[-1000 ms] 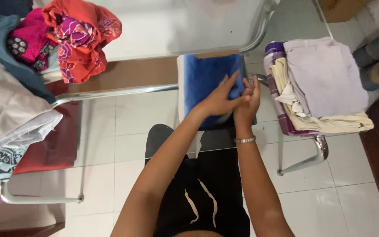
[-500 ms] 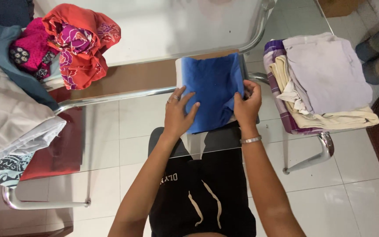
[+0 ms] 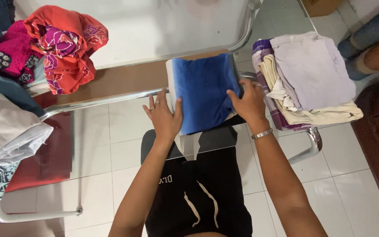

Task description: The recorder is folding several items of clothing and arranging them into a stack on a table.

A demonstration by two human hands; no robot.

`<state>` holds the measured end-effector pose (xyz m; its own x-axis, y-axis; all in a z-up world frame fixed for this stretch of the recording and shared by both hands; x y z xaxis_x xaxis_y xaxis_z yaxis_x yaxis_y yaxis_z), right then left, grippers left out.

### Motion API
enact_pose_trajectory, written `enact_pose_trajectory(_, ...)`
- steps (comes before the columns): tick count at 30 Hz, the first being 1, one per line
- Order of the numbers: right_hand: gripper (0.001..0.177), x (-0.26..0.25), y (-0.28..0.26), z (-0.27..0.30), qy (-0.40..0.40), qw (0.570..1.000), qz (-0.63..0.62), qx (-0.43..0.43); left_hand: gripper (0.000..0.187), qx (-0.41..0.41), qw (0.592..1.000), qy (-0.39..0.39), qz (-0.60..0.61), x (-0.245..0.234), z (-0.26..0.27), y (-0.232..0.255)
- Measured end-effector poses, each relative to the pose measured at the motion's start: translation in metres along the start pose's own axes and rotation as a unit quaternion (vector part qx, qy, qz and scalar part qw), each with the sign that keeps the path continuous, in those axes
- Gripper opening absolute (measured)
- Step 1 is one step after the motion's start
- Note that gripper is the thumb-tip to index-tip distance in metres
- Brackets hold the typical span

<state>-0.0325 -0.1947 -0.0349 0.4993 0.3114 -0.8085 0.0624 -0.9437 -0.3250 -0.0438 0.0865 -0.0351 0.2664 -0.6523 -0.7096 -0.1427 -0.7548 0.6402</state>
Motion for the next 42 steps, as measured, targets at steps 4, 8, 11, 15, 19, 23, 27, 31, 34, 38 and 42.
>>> enact_pose_trajectory(4, 0.080, -0.012, -0.021, -0.017, -0.202, 0.956, -0.046, 0.209, 0.071, 0.005, 1.000, 0.023, 0.011, 0.009, -0.004, -0.007)
enact_pose_trajectory(8, 0.086, 0.004, -0.022, -0.021, -0.300, 0.923, 0.014, 0.240, 0.065, -0.028, 0.999, 0.000, 0.042, -0.002, -0.011, 0.003)
enact_pose_trajectory(11, 0.068, 0.008, -0.021, -0.024, -0.310, 0.927, -0.025, 0.212, 0.076, -0.110, 0.991, -0.056, 0.047, -0.009, -0.027, 0.010)
enact_pose_trajectory(15, 0.046, 0.018, 0.004, -0.027, -0.191, 0.954, -0.214, 0.084, 0.096, -0.141, 0.970, -0.151, 0.130, 0.027, -0.041, -0.011)
enact_pose_trajectory(19, 0.038, -0.024, 0.031, -0.052, -0.161, 0.962, -0.200, 0.095, 0.091, -0.170, 0.899, -0.224, 0.336, 0.035, -0.047, 0.025)
enact_pose_trajectory(23, 0.035, -0.098, 0.048, -0.074, -0.112, 0.955, -0.265, 0.069, 0.089, -0.175, 0.786, -0.269, 0.528, 0.046, -0.055, 0.082)
enact_pose_trajectory(27, 0.032, -0.154, 0.100, -0.093, -0.060, 0.955, -0.286, 0.044, 0.076, 0.031, 0.804, -0.225, 0.550, 0.079, -0.077, 0.137)
enact_pose_trajectory(31, 0.038, -0.194, 0.164, -0.100, -0.015, 0.959, -0.264, 0.105, 0.072, 0.164, 0.831, -0.165, 0.506, 0.110, -0.079, 0.217)
enact_pose_trajectory(34, 0.048, -0.189, 0.229, -0.089, 0.047, 0.962, -0.228, 0.146, 0.075, 0.201, 0.830, -0.161, 0.494, 0.162, -0.071, 0.246)
enact_pose_trajectory(38, 0.061, -0.145, 0.298, -0.039, -0.026, 0.953, -0.096, 0.287, 0.081, 0.154, 0.890, -0.218, 0.369, 0.226, -0.048, 0.241)
enact_pose_trajectory(42, 0.061, -0.111, 0.323, -0.008, -0.002, 0.910, -0.183, 0.371, 0.072, 0.172, 0.912, -0.188, 0.322, 0.219, -0.039, 0.241)
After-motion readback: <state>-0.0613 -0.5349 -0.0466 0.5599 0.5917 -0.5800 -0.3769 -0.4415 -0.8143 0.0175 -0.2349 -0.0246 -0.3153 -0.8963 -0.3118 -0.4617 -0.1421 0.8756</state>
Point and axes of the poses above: each hand's wrist, its own z-axis away from the middle knuckle, its own x-axis out of the palm, y = z × x, the point moved 3 cm from there along -z, towards the middle knuckle, and after that the axes turned 1 degree about z, right-handed, at the moved point
